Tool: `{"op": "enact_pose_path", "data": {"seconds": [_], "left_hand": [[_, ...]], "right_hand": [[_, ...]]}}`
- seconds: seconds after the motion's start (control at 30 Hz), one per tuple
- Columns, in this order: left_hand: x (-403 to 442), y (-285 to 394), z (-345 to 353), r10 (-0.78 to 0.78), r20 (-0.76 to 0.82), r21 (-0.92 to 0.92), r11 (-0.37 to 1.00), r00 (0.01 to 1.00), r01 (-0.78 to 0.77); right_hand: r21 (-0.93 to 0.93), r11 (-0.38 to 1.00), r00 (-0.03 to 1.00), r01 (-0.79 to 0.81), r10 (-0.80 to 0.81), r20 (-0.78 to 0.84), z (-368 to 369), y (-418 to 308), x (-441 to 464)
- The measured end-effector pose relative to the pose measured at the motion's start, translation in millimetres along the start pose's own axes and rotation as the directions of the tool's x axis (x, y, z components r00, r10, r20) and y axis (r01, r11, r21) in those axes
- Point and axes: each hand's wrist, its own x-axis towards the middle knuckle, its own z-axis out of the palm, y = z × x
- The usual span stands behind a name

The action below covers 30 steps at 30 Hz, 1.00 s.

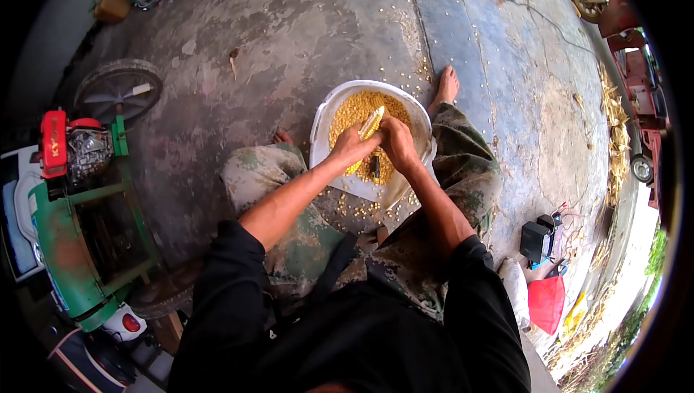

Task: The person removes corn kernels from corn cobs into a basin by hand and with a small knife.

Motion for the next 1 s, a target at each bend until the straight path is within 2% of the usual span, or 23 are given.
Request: {"op": "enact_pose_path", "data": {"seconds": [0.03,0.07,0.1,0.13,0.23,0.3,0.37,0.53,0.6,0.7,0.77,0.87,0.9,0.93,0.97,1.0], "left_hand": [[0.7,0.5,-0.2,-0.001,-0.001,-0.001,1.000,1.000,0.001],[1.5,0.9,-0.3,0.019,0.008,-0.133,0.991,1.000,-0.018],[2.9,0.0,-0.2,0.039,0.015,-0.264,0.964,0.999,-0.034],[3.8,-1.4,-1.5,0.037,0.016,-0.264,0.964,0.999,-0.031],[4.8,-10.1,-5.7,-0.030,0.014,-0.225,0.974,0.999,0.032],[4.2,-12.3,-5.7,0.004,-0.046,0.015,1.000,0.999,-0.003],[1.8,-11.6,-6.0,0.012,-0.065,0.012,1.000,0.998,-0.011],[-3.6,-2.7,-7.8,-0.025,-0.096,0.021,0.999,0.995,0.027],[-4.5,-0.8,-8.5,-0.049,-0.084,0.083,0.995,0.995,0.056],[3.8,-17.8,-5.9,-0.084,-0.042,0.109,0.990,0.996,0.089],[2.3,-20.1,-2.3,-0.084,-0.026,0.093,0.992,0.996,0.086],[4.1,-24.0,-1.0,-0.084,0.008,0.076,0.994,0.996,0.083],[6.9,-23.6,-1.8,-0.030,0.003,0.075,0.997,1.000,0.029],[9.2,-23.2,-2.5,0.026,-0.004,0.075,0.997,1.000,-0.025],[10.1,-23.3,-2.6,0.028,-0.004,0.076,0.997,1.000,-0.028],[8.4,-19.4,-2.6,-0.014,0.040,-0.127,0.992,0.999,0.018]], "right_hand": [[0.035,0.999,0.998,-0.015,0.017,-0.053,1.9,-1.6,0.7],[0.071,0.997,0.994,-0.029,0.036,-0.107,3.5,-2.8,0.7],[0.072,0.997,0.994,-0.030,0.038,-0.107,6.7,-6.7,-1.1],[0.053,0.998,0.996,-0.034,0.038,-0.084,10.5,-11.5,-3.5],[0.036,0.999,0.999,-0.030,0.031,-0.024,8.9,-5.4,-1.1],[0.035,0.999,1.000,-0.020,0.020,0.014,5.8,-0.2,1.5],[0.002,1.000,0.996,-0.012,0.011,0.086,3.2,2.4,2.9],[-0.015,1.000,0.998,-0.015,0.016,0.059,6.8,-2.3,-1.7],[-0.026,1.000,0.999,-0.016,0.018,0.051,7.6,-2.4,-2.4],[-0.127,0.992,1.000,-0.012,0.014,0.016,10.0,1.4,-3.0],[-0.473,0.864,0.981,0.172,-0.194,0.002,12.8,5.3,-6.8],[-0.491,0.846,0.967,0.208,-0.253,-0.027,8.8,12.1,-4.4],[-0.433,0.885,0.983,0.173,-0.185,0.015,2.9,6.6,-3.6],[-0.433,0.884,0.982,0.176,-0.187,0.016,2.5,5.7,-1.5],[-0.222,0.969,0.990,0.105,-0.122,-0.064,2.3,4.9,0.3],[0.005,0.999,0.991,0.040,-0.039,-0.126,6.3,0.2,-0.5]]}}
